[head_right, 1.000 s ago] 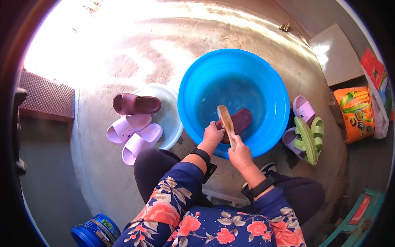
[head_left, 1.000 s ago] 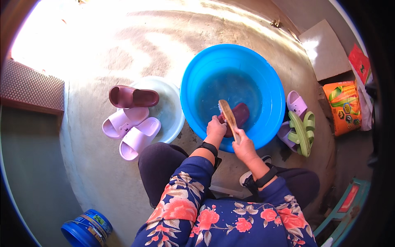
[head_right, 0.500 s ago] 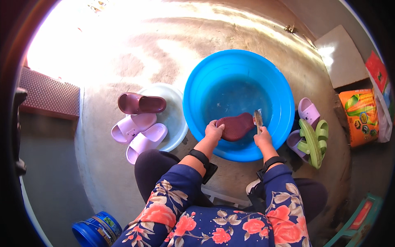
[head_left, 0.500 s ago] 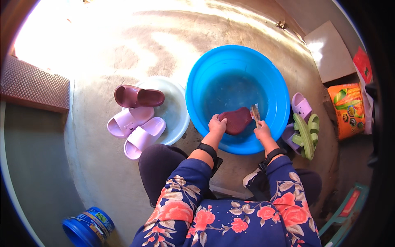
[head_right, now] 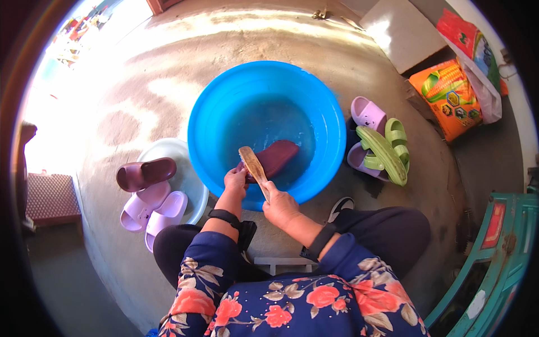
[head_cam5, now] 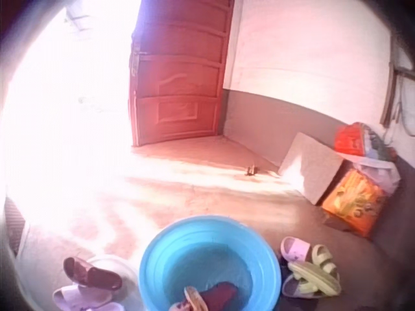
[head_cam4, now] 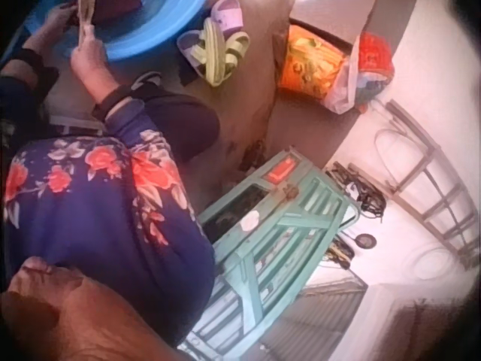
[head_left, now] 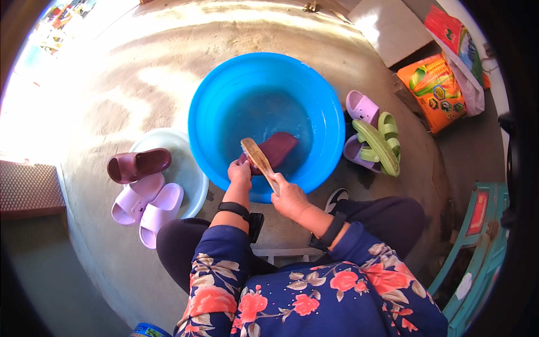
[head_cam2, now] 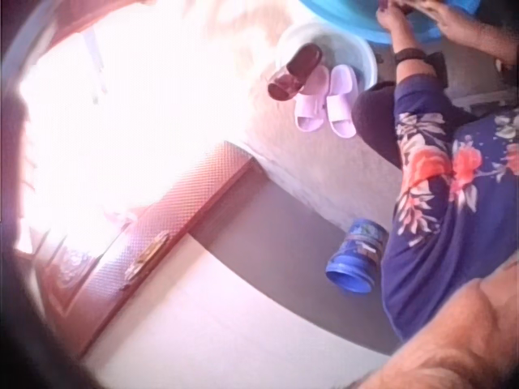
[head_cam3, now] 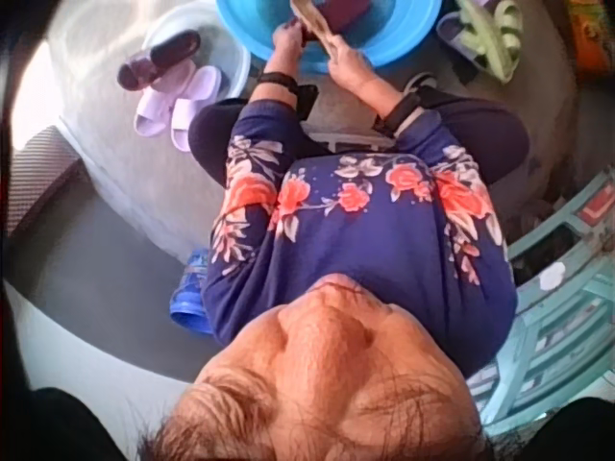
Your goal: The person scrubs a pair of maroon slippers and then a pair of green slippers using a brush in a blue basin of water. The cleaned slippers are placed into a smaller white basin beside the blue one.
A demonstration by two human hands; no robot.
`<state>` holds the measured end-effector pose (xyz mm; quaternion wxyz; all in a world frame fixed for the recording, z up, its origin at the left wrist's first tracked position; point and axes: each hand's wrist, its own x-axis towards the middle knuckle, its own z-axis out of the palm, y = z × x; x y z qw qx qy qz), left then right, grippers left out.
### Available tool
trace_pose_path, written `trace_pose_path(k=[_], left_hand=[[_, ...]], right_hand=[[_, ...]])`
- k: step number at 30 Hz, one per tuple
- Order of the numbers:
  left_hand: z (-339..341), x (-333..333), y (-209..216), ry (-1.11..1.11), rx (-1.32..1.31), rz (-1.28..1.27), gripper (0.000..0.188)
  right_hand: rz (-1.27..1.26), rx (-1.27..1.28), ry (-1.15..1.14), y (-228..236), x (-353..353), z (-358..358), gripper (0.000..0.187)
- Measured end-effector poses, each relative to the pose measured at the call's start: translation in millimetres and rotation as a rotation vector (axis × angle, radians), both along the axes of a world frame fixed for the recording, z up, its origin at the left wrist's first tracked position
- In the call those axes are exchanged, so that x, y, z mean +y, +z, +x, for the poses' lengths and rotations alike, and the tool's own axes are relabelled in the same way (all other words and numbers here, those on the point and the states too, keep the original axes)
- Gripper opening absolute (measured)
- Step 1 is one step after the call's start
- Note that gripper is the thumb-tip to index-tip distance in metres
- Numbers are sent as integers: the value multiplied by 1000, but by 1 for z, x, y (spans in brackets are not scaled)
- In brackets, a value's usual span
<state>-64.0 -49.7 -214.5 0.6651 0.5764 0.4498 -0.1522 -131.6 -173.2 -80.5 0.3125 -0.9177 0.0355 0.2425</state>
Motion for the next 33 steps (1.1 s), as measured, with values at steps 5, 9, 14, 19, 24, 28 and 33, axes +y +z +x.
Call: trace_pose_path(k=[5,9,14,19,24,28,33], left_hand=[[-1,3,14,61,-114,-72,28],[1,6,22,201,-70,-181,29],[2,1,18,267,-29,-59,36],[0,7,2,133,-65,-260,43],[8,10,1,264,20,-385,38],[12,11,12,282,52,-428,32],[13,9,24,295,84,-444,27]], right_hand=[[-111,-12,-201,-26,-31,44,37],[-278,254,-324,-50,-68,78,38],[-264,173,-424,-61,-78,82,47],[-114,73,-422,-58,-55,52,46],[60,-103,-394,-20,-29,16,48],[120,-45,-181,13,-7,-7,49],[0,-72,-156,-1,-16,9,44]])
